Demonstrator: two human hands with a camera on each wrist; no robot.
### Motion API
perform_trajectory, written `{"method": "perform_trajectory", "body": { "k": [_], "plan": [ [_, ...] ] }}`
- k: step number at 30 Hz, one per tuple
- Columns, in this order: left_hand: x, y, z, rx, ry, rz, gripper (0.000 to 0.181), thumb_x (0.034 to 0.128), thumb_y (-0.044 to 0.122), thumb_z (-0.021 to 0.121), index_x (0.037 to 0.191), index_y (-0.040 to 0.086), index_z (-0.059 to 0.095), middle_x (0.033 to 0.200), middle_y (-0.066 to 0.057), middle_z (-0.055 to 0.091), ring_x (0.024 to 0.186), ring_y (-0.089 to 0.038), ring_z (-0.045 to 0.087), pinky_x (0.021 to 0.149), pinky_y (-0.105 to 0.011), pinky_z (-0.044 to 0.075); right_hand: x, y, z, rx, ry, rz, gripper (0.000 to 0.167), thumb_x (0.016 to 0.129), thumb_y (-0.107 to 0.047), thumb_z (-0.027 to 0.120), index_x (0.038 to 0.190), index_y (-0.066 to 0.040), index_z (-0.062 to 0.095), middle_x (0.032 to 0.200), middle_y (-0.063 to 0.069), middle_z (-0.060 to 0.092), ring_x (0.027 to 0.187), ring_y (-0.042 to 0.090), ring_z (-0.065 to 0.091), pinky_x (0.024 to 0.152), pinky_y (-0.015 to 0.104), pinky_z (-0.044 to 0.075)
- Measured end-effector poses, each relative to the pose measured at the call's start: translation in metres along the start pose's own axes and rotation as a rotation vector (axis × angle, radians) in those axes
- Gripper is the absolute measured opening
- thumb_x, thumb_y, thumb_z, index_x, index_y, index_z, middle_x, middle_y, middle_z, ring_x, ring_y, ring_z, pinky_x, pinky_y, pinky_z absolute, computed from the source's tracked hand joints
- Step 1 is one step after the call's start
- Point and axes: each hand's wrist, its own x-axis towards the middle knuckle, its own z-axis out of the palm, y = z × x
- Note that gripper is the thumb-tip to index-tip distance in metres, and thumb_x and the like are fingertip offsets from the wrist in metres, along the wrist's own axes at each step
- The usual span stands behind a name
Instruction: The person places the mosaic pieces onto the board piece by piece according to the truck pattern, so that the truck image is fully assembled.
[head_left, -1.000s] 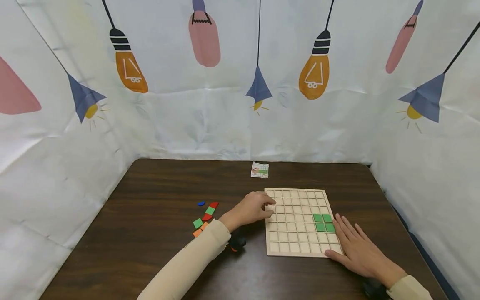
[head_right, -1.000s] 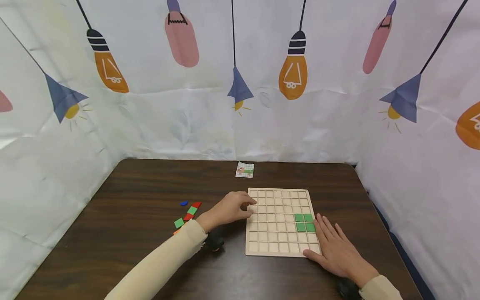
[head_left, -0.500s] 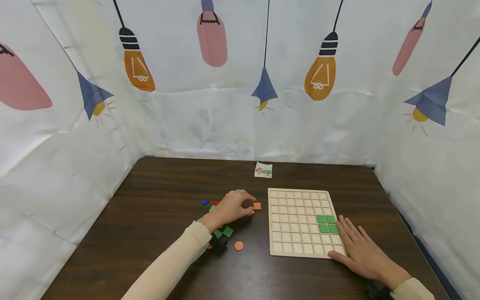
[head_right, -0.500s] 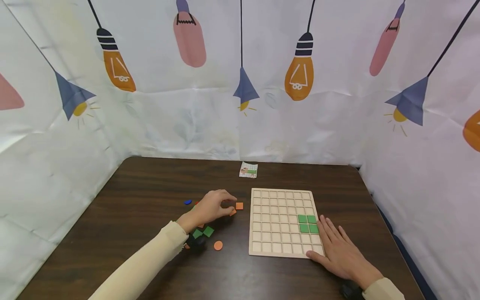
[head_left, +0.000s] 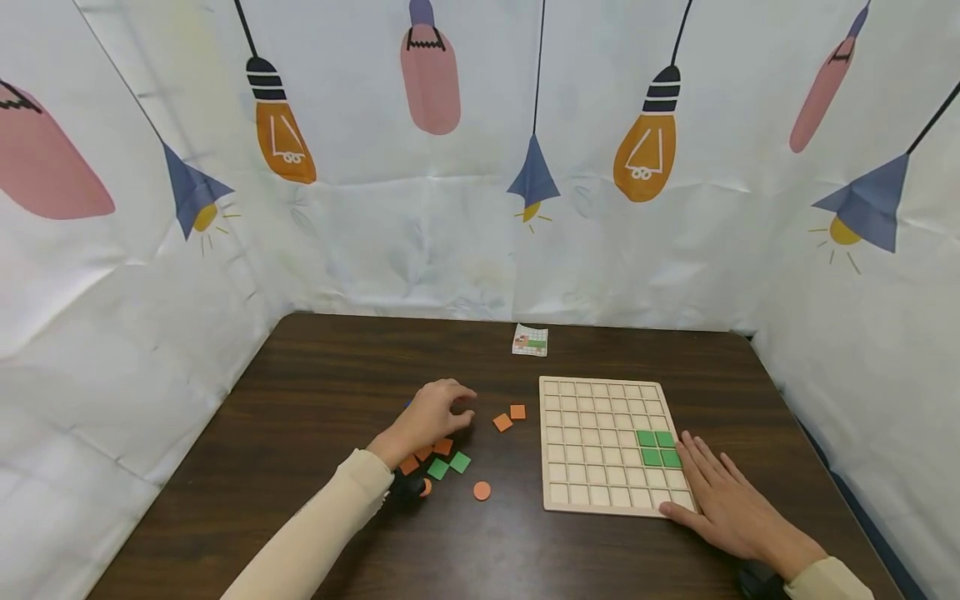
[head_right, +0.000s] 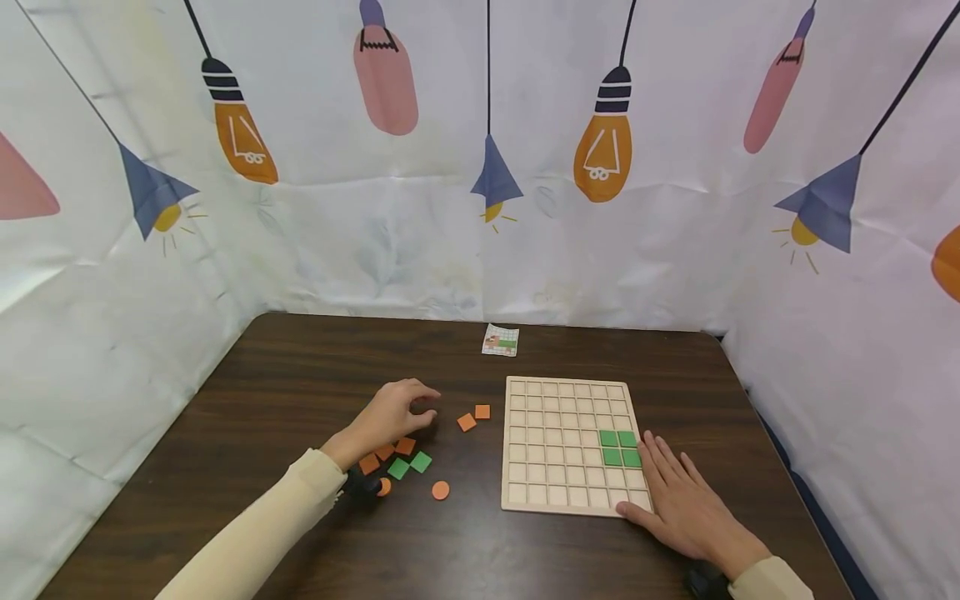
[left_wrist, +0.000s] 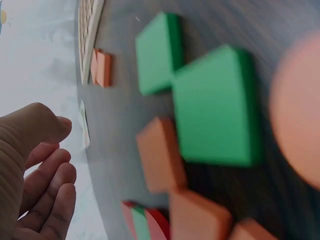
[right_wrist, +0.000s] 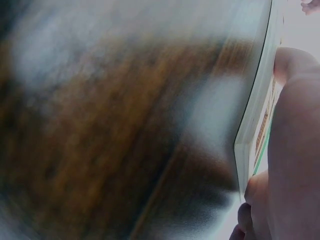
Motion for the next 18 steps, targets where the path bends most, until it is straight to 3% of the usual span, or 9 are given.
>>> {"method": "perform_trajectory", "body": {
  "k": [5,13,18],
  "plan": [
    [-0.008,-0.009,-0.006,0.03,0.023,-0.035,0.031,0.092,0.016,0.077,0.121,0.005,0.076,0.109,-0.009,0.075,0.088,-0.022,0.069,0.074,-0.033,0.056,0.0,0.001,0.0,-0.002,0.002,-0.003,0.1,0.097,-0.063,0.058,0.166,-0.003,0.018,0.172,0.025,0.02,0.158,0.044,0.024,0.114,0.016,-0.032],
    [-0.017,-0.023,-0.013,0.027,0.014,-0.143,0.031,0.0917,0.015,0.076,0.121,0.006,0.076,0.117,-0.011,0.074,0.102,-0.027,0.071,0.085,-0.043,0.062,0.001,0.002,0.0,0.002,-0.001,-0.006,0.099,0.097,-0.063,0.058,0.165,-0.003,0.018,0.172,0.025,0.019,0.158,0.045,0.024,0.114,0.016,-0.032],
    [-0.022,-0.03,-0.015,0.039,0.006,-0.18,0.031,0.0896,0.016,0.079,0.119,0.006,0.076,0.112,-0.01,0.075,0.097,-0.024,0.071,0.083,-0.042,0.062,0.001,0.001,0.0,0.003,-0.001,-0.006,0.099,0.097,-0.063,0.058,0.165,-0.003,0.019,0.172,0.024,0.019,0.158,0.044,0.024,0.115,0.017,-0.032]
  ]
}}
